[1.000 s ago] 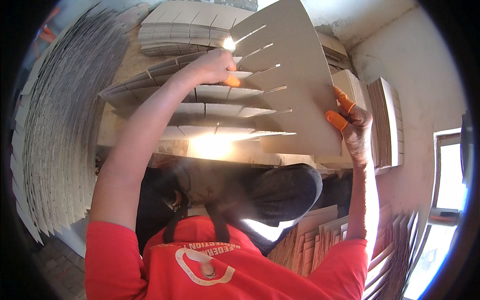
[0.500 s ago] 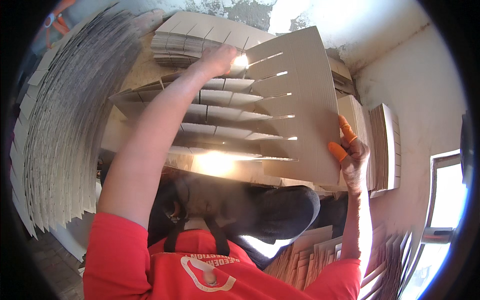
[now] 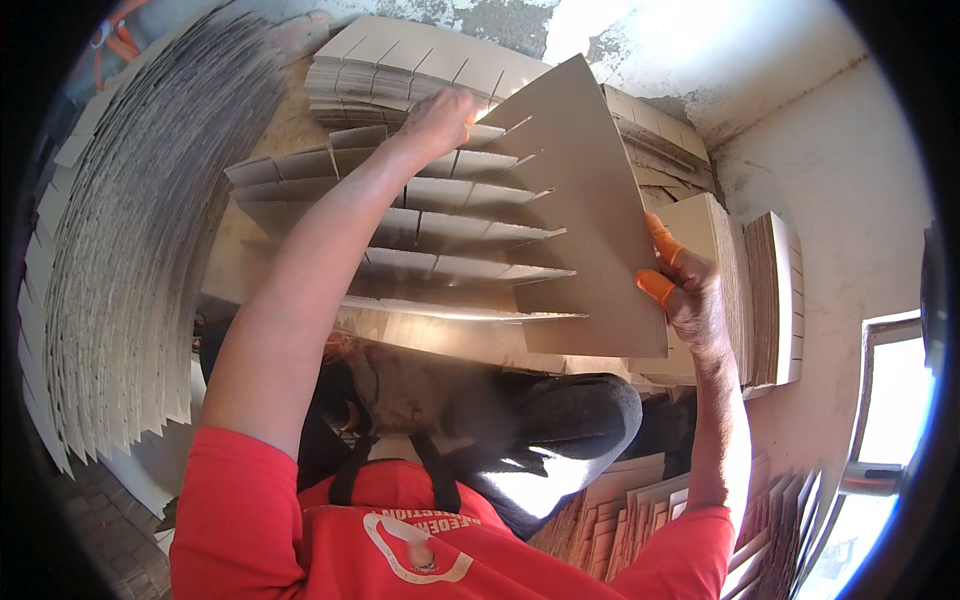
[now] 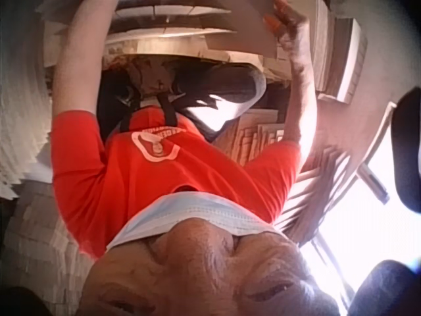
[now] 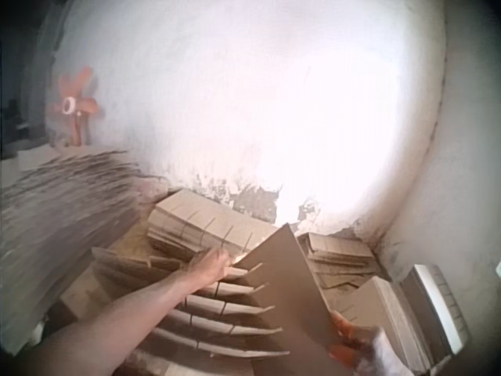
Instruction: The person assembles cardboard pieces by hand, interlocking them into a larger structure. They repeatedly pick up, align, and press the pieces together to form a continuous assembly.
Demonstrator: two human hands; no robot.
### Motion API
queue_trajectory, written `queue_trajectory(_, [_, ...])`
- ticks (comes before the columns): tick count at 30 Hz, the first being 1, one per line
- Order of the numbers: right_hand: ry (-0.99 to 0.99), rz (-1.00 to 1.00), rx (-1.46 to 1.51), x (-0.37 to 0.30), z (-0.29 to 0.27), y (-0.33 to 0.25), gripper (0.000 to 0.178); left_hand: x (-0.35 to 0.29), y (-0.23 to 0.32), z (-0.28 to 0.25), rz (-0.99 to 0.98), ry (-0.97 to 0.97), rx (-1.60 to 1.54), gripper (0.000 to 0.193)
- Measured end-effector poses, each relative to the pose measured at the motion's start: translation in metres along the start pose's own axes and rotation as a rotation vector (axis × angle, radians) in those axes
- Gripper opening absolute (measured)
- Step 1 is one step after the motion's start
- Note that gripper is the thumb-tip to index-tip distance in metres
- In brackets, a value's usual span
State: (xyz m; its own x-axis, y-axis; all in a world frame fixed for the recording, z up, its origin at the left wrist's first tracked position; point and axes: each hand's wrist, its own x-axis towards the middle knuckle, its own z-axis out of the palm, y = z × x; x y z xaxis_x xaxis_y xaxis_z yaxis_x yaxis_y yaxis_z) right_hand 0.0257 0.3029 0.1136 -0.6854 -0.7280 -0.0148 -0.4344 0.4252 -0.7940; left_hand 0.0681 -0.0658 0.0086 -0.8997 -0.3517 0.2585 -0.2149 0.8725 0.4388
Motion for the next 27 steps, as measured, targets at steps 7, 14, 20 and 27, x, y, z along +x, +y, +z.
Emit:
queue_trajectory(7, [-0.152,-0.038,-0.166,0.025,0.001,-0.015,0.064,-0.002,0.003,0.002,-0.05,0.048,-0.026,0.024])
queue_trajectory(14, [-0.228,-0.103,-0.364,0.051,0.016,-0.036,0.016,-0.004,-0.002,-0.01,-0.029,-0.019,0.049,0.032])
queue_trajectory(20, [-0.153,-0.172,-0.502,0.028,0.014,-0.052,0.073,-0.067,0.081,-0.082,0.097,-0.147,0.092,0.024])
queue_trajectory(27, [-0.046,-0.222,-0.423,-0.01,0.03,-0.022,0.081,-0.189,0.124,-0.031,0.416,0.134,-0.15,0.032])
